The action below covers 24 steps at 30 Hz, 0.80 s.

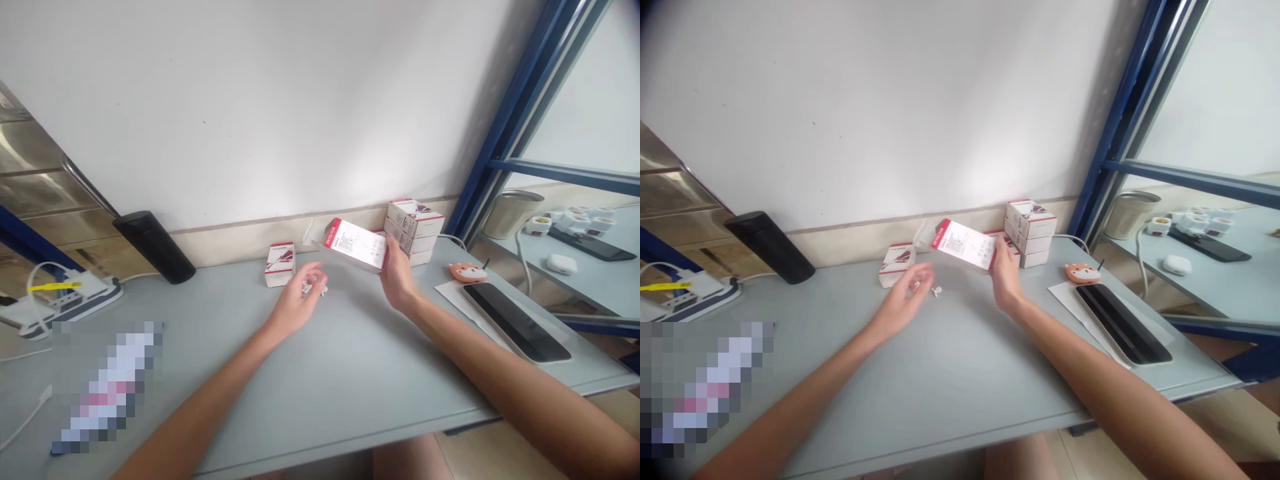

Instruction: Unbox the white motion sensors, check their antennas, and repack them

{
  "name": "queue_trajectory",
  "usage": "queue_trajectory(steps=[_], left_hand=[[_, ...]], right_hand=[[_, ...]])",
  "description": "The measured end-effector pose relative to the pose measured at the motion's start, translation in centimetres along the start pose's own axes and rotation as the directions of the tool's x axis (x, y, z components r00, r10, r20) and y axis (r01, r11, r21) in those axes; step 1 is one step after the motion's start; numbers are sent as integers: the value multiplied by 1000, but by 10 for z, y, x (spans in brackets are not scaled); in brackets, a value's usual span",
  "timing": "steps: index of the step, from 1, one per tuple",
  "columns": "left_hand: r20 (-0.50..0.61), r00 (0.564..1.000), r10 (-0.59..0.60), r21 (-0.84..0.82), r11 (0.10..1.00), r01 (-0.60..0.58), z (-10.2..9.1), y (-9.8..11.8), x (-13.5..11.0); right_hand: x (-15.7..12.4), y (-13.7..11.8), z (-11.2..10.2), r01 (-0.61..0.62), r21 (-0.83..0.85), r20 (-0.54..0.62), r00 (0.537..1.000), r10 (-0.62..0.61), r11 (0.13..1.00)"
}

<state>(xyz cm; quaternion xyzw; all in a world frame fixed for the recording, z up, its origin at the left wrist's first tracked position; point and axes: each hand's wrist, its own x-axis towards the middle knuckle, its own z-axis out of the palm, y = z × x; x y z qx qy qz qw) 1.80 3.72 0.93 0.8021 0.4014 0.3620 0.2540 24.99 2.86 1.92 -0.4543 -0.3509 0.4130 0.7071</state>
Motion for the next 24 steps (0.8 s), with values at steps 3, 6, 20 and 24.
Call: queue_trajectory(steps=[3,6,20,24], left_hand=[[100,987,-123,-358,921,151,5,10,0],[40,985,-171,-523,836,166,7,12,0],[-191,906,378,-37,919,-392,14,4,-15],[-105,889,445,118,893,-434,2,15,-15]], right_hand=[[-13,5,11,-227,133,238,952,192,965],[-27,3,13,-187,-20,422,889,178,982],[-36,-10,8,433,-280,416,859,-298,857],[-41,-11,7,523,-366,403,835,-376,770]])
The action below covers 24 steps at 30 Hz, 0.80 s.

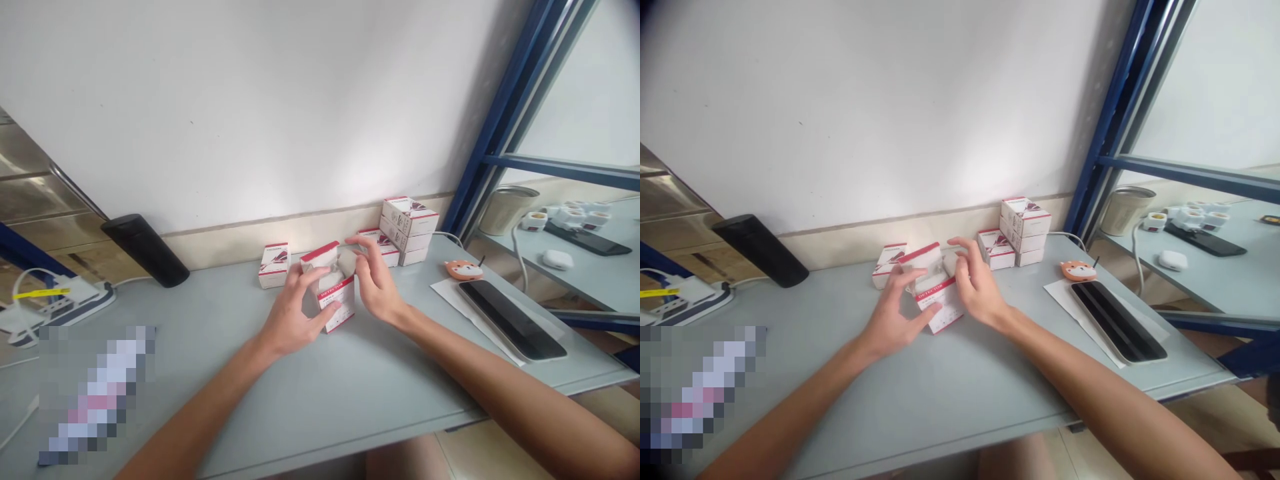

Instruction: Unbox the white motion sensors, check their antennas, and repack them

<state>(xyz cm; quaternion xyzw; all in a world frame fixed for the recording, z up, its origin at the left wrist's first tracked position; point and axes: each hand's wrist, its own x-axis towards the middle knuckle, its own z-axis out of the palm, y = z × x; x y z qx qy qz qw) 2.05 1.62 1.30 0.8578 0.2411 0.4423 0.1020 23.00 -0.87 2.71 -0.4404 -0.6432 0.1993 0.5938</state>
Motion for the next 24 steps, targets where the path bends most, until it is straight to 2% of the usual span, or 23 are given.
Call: queue_trajectory(steps=[5,8,12,18,21,24], left_hand=[[-128,982,141,-87,984,-153,3,-6,2],[-104,989,103,-145,982,-117,3,-9,2],[-111,990,85,-167,981,-103,1,-9,3],[-61,994,95,-37,995,-97,5,-11,-5],[-35,997,63,-11,998,-63,7,-9,-8],[-46,996,70,12,998,-69,4,-1,-5]], right_hand=[[4,0,-6,-7,-30,58,998,8,1000],[8,0,-9,-23,-66,91,995,29,998],[11,-1,-12,107,-169,92,991,-93,980],[11,-5,-21,218,-408,124,975,-183,887],[10,-9,-22,272,-456,159,962,-224,847],[8,-15,-20,273,-461,155,962,-226,844]])
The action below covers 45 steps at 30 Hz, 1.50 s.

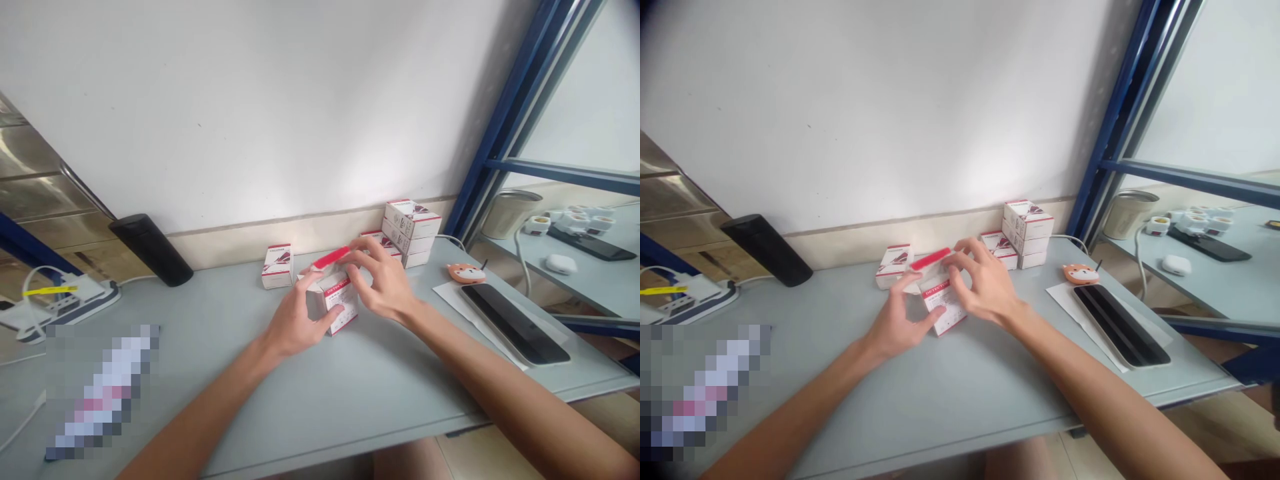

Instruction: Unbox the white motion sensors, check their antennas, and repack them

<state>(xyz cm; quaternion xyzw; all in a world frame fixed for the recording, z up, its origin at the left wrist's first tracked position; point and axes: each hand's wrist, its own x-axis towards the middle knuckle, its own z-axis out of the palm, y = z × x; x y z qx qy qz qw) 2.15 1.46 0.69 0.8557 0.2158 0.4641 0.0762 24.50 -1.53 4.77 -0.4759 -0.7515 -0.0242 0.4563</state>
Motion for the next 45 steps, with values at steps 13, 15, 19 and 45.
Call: queue_trajectory(steps=[13,15,19,45], left_hand=[[12,977,213,145,966,-213,-7,10,11],[18,970,241,151,959,-241,-3,12,9],[65,980,186,157,968,-194,5,20,5],[176,956,-236,33,972,234,-45,-20,17]], right_hand=[[10,-1,-5,-237,312,136,969,204,920],[13,3,-9,-261,324,157,963,221,909],[17,9,-14,-340,337,206,936,284,878],[24,61,-8,-479,623,-179,682,709,619]])
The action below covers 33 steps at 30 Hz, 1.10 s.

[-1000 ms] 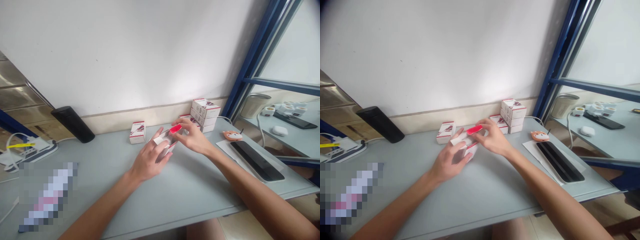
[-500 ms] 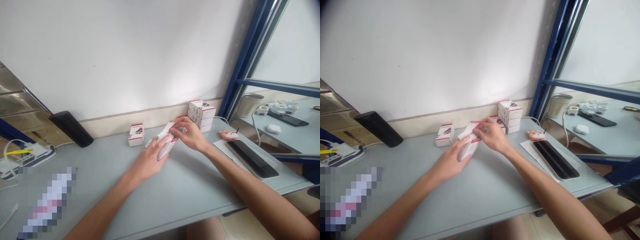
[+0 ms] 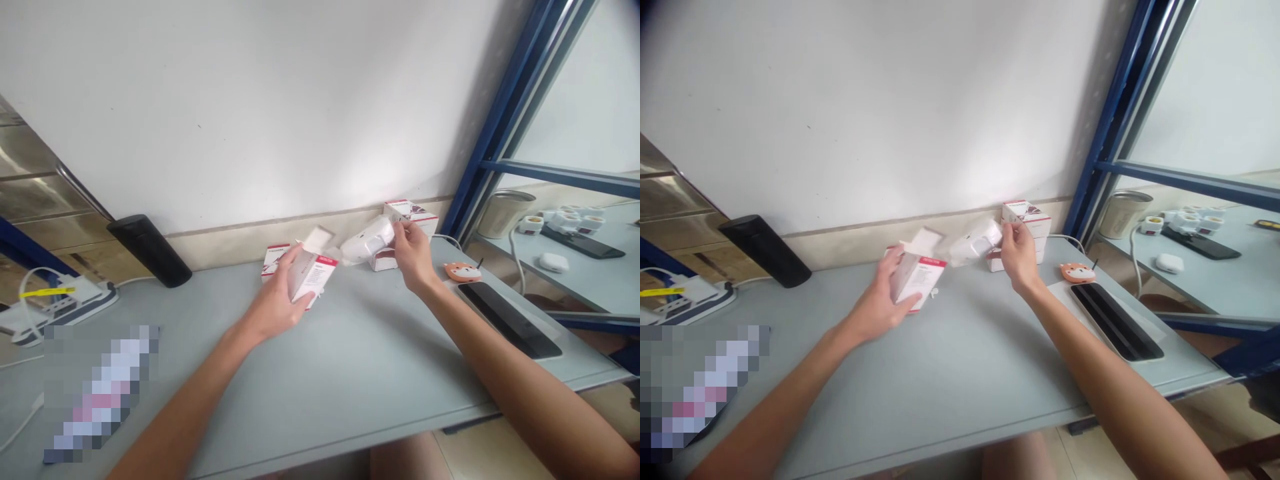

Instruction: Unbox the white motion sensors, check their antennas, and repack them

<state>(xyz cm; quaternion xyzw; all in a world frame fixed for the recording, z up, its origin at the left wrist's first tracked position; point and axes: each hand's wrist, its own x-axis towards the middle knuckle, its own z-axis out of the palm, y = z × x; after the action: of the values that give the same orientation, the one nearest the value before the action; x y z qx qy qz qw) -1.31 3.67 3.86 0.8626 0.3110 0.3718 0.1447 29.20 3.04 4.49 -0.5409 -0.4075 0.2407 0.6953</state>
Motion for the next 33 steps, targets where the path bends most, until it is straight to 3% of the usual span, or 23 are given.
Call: queue_trajectory(steps=[3,6,11,15,20,27,30,33], left_hand=[[-153,987,-39,-229,973,3,1,-7,5],[-248,966,-77,-340,941,-12,-1,-7,11],[-354,935,18,-233,967,-106,1,-6,12],[-303,948,94,-108,985,-132,9,-10,4],[-229,963,141,35,990,-137,17,-16,-4],[-204,923,327,220,934,-283,18,-11,-5],[-207,927,313,293,924,-247,18,-6,-3],[-136,954,266,432,883,-185,14,-4,14]], right_hand=[[3,1,-4,77,-113,-89,992,-87,991],[-1,-1,-4,148,-217,-36,986,-160,965],[-8,-3,-1,259,-365,144,965,-221,894],[-10,-1,-1,374,-512,263,925,-273,773],[-12,-1,0,384,-595,318,919,-232,706],[-14,-1,1,380,-630,336,920,-203,677],[-12,0,1,378,-624,344,919,-194,684],[-10,2,0,356,-581,343,923,-176,732]])
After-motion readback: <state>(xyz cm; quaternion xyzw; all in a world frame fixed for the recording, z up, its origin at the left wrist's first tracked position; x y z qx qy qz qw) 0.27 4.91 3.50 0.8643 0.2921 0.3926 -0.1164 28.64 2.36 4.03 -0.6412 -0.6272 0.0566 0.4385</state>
